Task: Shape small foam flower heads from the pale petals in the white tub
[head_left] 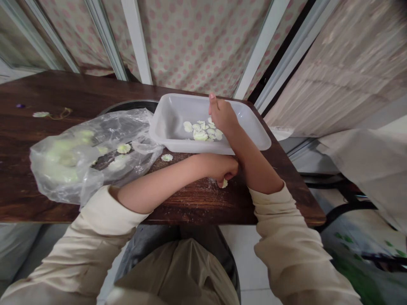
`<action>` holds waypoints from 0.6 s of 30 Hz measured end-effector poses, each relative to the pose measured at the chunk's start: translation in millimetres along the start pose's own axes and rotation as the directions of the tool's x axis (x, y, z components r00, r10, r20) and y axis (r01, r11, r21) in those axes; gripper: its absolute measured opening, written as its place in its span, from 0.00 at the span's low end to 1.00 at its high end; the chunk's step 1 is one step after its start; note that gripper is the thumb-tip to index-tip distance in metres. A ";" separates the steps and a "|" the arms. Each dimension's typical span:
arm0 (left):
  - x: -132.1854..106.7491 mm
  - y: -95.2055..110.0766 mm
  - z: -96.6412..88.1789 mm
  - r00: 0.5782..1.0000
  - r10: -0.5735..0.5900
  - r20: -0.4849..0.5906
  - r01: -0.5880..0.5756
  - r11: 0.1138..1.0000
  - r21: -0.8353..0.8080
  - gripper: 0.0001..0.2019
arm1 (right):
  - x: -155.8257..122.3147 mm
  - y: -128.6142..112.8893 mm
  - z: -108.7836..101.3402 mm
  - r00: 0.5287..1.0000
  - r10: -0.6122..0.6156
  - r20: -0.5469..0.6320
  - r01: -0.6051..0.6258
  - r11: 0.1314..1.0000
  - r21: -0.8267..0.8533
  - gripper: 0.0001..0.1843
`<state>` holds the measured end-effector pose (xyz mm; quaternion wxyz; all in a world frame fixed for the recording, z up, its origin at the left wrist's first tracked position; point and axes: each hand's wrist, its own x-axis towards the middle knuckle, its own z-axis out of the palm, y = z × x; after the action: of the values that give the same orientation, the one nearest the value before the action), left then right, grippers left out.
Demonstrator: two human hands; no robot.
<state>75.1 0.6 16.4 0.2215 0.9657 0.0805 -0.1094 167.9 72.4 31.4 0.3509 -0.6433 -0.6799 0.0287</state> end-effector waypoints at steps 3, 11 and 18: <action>-2.8 1.0 -2.3 1.000 0.021 0.008 -0.021 0.999 -0.027 0.05 | -0.3 -1.0 -0.9 1.000 0.019 0.012 -0.019 1.000 0.006 0.34; -1.9 5.8 1.4 0.998 0.018 0.058 -0.016 0.999 -0.034 0.07 | -0.9 -0.1 -0.5 1.000 -0.003 0.006 0.003 1.000 0.010 0.33; -31.8 8.0 -28.4 0.993 0.092 -0.079 -0.103 0.982 -0.157 0.05 | -1.3 1.2 0.6 1.000 0.001 -0.002 -0.001 0.999 0.036 0.34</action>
<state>51.1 2.7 52.4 0.3009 0.9507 0.0495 -0.0568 168.5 71.6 29.8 0.3629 -0.6373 -0.6786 0.0404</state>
